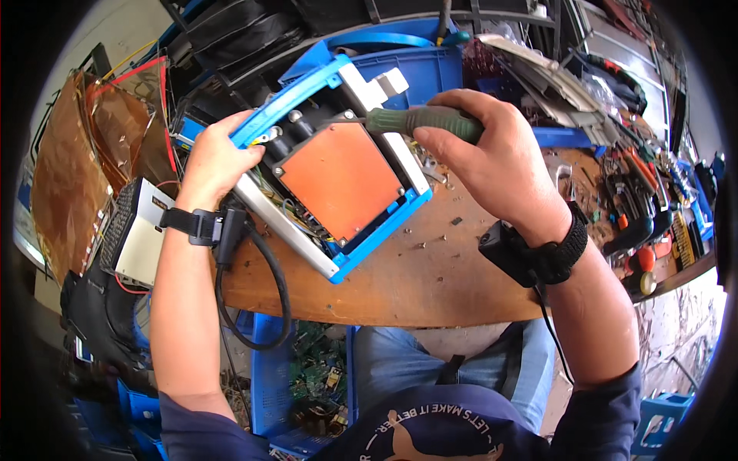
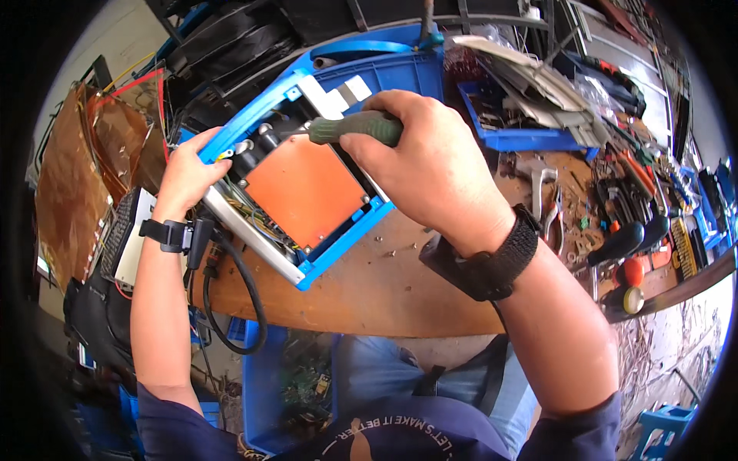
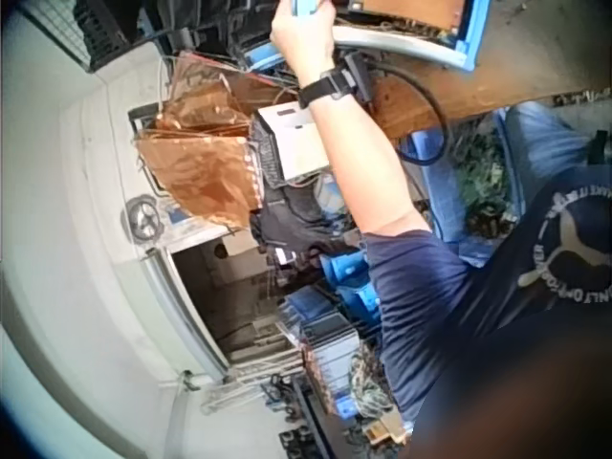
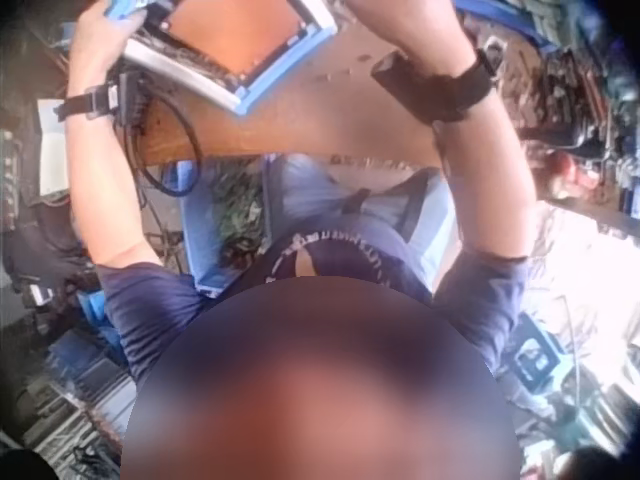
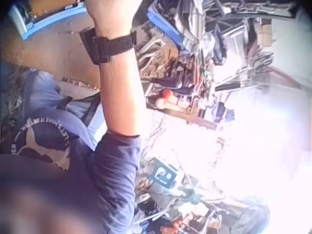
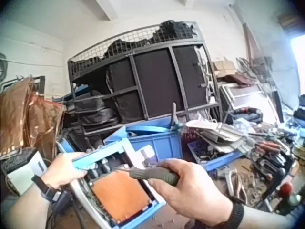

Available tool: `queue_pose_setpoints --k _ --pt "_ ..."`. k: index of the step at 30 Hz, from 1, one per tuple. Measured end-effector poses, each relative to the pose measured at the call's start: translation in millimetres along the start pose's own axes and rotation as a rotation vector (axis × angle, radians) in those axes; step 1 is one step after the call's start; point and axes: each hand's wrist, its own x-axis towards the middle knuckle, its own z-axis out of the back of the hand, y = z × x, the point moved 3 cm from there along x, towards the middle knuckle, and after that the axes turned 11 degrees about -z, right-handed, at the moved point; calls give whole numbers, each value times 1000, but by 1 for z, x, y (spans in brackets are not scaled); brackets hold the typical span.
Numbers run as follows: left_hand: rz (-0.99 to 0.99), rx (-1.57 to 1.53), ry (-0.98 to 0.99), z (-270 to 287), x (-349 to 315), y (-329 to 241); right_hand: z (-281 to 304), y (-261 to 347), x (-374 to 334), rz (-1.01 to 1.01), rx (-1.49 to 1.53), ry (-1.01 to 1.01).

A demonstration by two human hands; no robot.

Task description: The person assembles a blue and white electronic device by inserting and tightening screws with a screwdriver. They also use a small metal tool to adjust internal components and wires within the device's casing.

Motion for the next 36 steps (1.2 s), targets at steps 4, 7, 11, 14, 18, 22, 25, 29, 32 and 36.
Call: queue_pose_setpoints --k 4,7,11,14,18,22,25,29,32,36 --pt "-11 76 84 3 1 1 9 -20 -20 28 -7 -95" --pt "-11 71 177 8 2 4 12 -29 -33 -33 -10 -102" --pt "-10 -1 234 11 5 11 24 -21 -55 -77 193 12" --pt "-6 21 252 11 7 15 26 -19 -56 -113 136 -26" --pt "32 -31 223 8 7 17 29 -31 -49 -58 137 2" --pt "16 -26 231 5 7 16 24 -44 -49 -60 26 -67" --pt "5 -10 231 6 3 12 19 -44 -48 -54 56 -67" --pt "33 -31 191 6 0 2 10 -39 -46 -109 100 -34" --pt "61 39 179 6 -1 -7 3 -37 -44 -181 101 33" --pt "40 73 146 5 -3 -13 -1 -35 -43 -109 149 9"
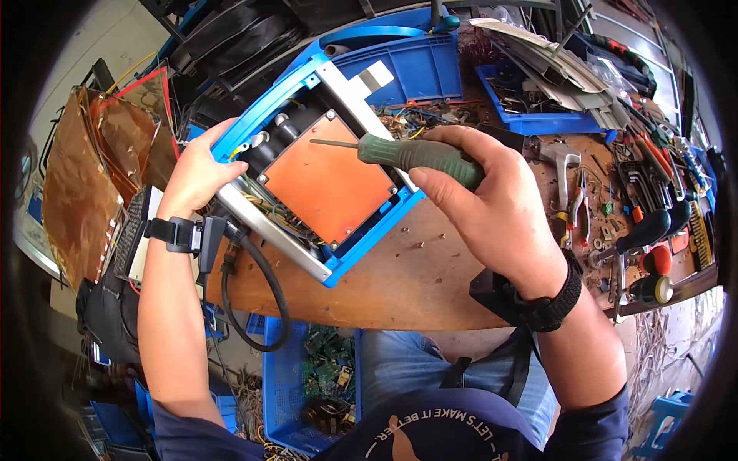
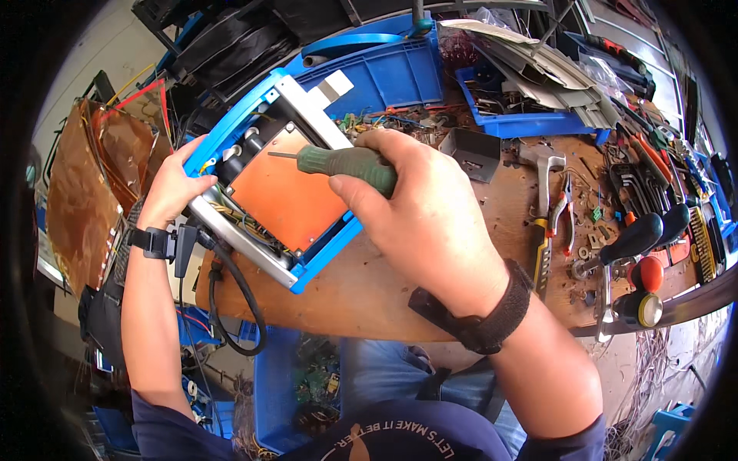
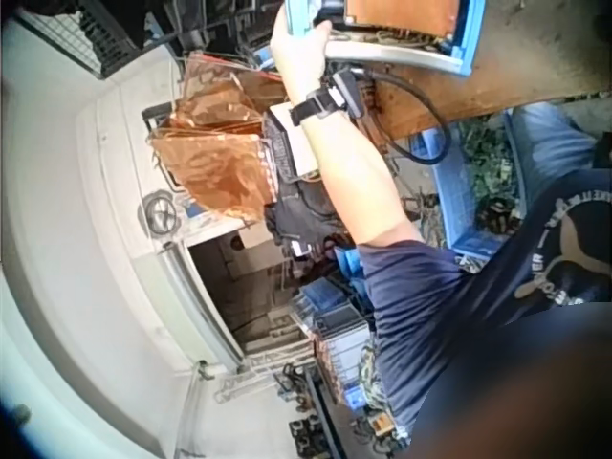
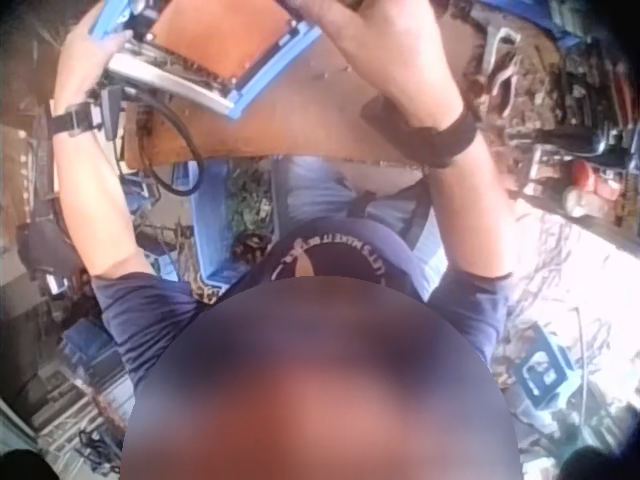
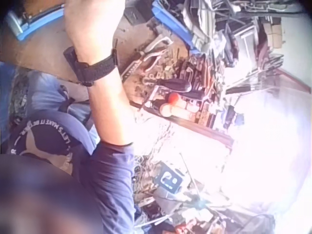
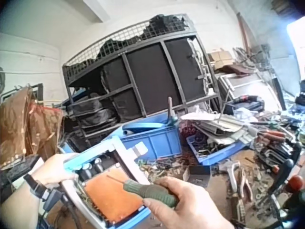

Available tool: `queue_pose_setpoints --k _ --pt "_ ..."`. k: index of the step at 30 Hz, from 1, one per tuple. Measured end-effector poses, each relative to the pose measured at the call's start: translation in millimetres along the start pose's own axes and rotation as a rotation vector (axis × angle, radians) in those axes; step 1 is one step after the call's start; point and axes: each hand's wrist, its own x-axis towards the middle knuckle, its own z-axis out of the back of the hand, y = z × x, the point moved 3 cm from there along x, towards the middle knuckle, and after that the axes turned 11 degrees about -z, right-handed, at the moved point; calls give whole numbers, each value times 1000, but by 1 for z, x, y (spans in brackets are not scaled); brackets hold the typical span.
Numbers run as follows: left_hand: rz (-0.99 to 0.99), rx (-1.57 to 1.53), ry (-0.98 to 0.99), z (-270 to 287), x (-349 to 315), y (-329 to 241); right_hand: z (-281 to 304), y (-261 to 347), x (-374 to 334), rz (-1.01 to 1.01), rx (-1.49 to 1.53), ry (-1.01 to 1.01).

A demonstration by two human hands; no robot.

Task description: The person assembles a blue and white electronic device by inserting and tightening screws with a screwdriver. They also use a small metal tool to adjust internal components and wires within the device's casing.

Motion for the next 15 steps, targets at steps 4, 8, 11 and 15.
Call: queue_pose_setpoints --k 4,8,11,15 --pt "-13 3 -17 0 -1 2 -1 -2 3 47 -10 -18" --pt "53 -25 26 1 2 8 -7 -6 9 31 -95 6" --pt "12 23 17 2 2 8 -13 -4 12 74 -92 10" --pt "12 15 -10 1 1 9 -15 -3 13 95 -119 -39"
